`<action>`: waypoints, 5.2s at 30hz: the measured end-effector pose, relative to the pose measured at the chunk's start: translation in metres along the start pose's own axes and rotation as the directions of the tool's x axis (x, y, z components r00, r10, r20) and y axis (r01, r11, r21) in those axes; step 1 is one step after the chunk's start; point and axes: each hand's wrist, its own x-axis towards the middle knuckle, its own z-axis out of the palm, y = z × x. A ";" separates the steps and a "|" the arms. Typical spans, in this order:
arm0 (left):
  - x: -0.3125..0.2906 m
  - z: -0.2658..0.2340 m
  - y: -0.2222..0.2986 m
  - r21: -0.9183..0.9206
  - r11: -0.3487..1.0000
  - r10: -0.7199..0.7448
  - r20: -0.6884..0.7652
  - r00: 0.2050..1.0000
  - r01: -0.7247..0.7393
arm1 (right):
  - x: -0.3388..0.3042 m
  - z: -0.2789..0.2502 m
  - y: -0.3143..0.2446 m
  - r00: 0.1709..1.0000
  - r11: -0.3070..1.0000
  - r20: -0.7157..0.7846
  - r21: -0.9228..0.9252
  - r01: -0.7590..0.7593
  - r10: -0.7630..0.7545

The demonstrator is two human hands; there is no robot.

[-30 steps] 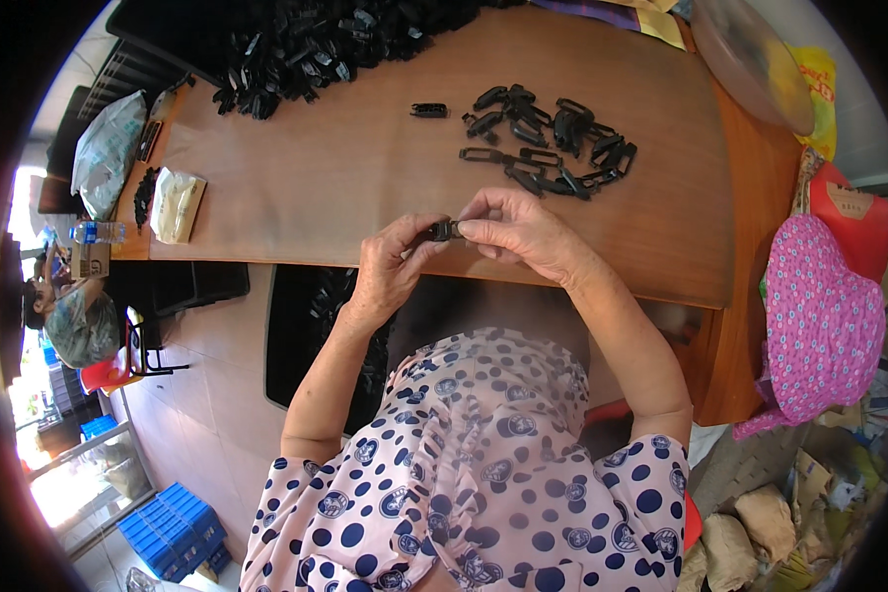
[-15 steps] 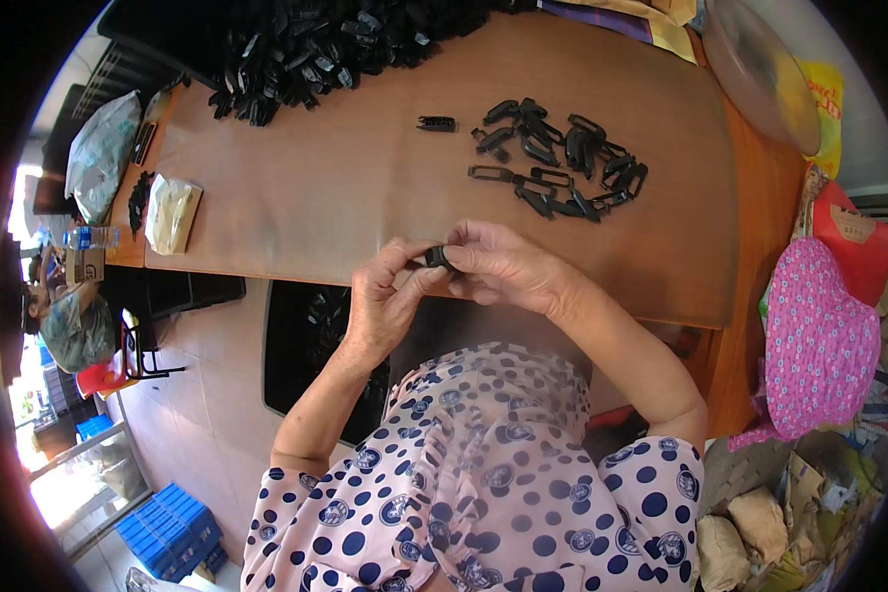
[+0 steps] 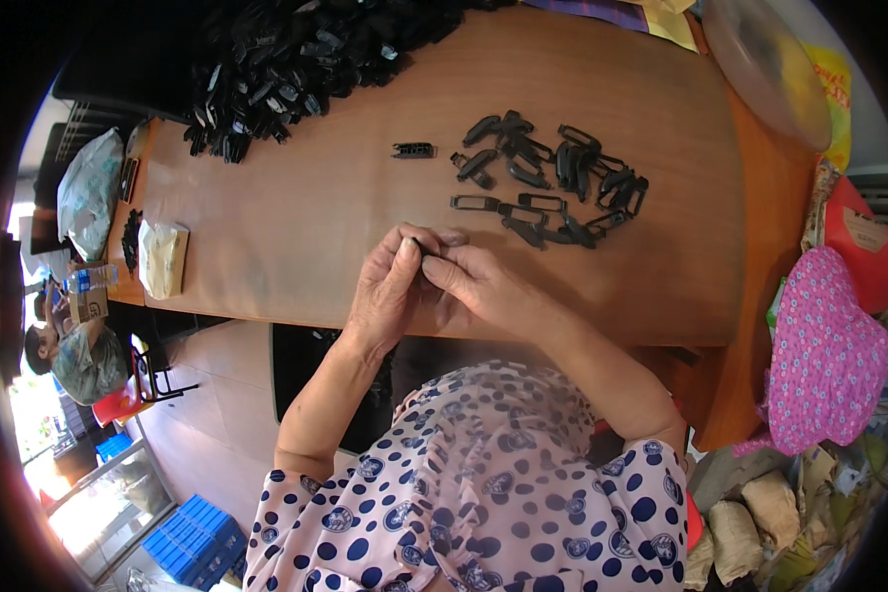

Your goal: The person picks up plastic buckle components from the table, snaps them together by hand, and places the assembled buckles into a bin below.

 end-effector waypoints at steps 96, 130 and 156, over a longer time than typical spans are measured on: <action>0.134 -0.192 0.139 0.923 -0.037 0.408 -0.337 0.849 0.384 | 0.029 -0.051 -0.064 0.805 0.268 -0.065 -0.956 0.119 -0.589; 0.085 -0.191 0.114 0.893 -0.062 0.662 -0.297 0.688 0.446 | -0.019 -0.061 -0.040 0.838 0.881 -0.358 -0.394 0.263 -0.411; -0.036 -0.040 0.011 0.584 0.753 0.423 -0.078 0.903 -0.302 | -0.007 0.015 0.002 0.902 0.927 -0.216 -0.131 0.352 -0.373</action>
